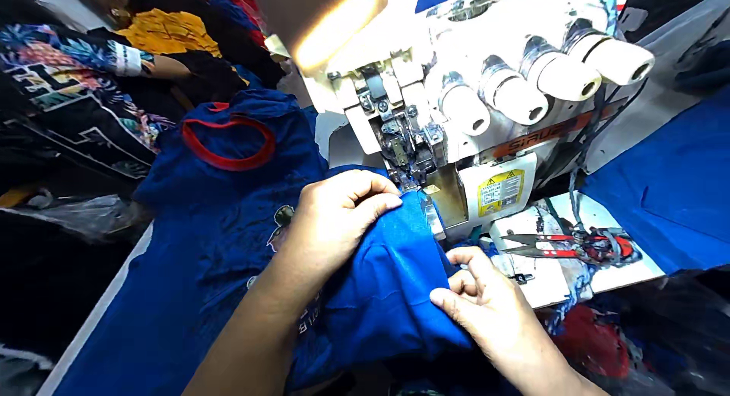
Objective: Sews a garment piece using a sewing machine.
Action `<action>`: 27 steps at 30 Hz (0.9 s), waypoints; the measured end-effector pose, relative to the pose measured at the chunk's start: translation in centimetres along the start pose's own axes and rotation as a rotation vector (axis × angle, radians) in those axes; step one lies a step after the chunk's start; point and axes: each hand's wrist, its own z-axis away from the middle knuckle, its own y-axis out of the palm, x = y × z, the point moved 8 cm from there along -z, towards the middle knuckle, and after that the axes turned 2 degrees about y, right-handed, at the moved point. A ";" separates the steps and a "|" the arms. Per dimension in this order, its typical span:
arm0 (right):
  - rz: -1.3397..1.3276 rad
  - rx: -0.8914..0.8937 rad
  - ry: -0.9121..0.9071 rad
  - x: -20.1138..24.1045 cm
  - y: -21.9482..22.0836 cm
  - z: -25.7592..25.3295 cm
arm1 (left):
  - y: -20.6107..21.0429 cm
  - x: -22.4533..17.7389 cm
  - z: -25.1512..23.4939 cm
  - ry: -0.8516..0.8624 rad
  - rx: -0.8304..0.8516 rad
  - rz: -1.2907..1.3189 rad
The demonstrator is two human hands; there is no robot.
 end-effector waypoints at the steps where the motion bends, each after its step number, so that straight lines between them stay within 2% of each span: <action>1: -0.011 0.036 0.038 0.0 0.0 -0.1 | 0.0 0.0 -0.1 -0.006 0.022 -0.007; 3: -0.032 0.094 0.104 0.4 -0.2 0.2 | 0.0 -0.2 0.0 -0.054 0.072 -0.019; 6: 0.011 0.149 0.080 1.2 -0.4 1.6 | 0.3 -2.4 0.5 -0.362 0.136 -0.040; 7: 0.021 0.152 0.037 1.3 -0.4 2.1 | 0.3 -2.8 0.7 -0.411 0.146 -0.037; 11: -0.025 0.137 -0.091 1.1 0.0 3.1 | 0.1 -0.9 1.2 -0.191 0.203 0.022; 16: -0.031 0.096 -0.144 1.6 -0.2 2.9 | 0.1 -0.8 0.8 -0.237 0.203 -0.014; 21: -0.004 0.086 -0.150 2.1 -0.5 2.7 | 0.0 -0.8 0.8 -0.289 0.228 -0.164; 24: -0.037 0.070 -0.196 1.7 -0.4 2.6 | 0.2 -1.3 0.4 -0.250 0.226 -0.240; 27: -0.011 0.064 -0.193 2.2 -0.6 2.6 | 0.2 -1.6 0.3 -0.324 0.258 -0.316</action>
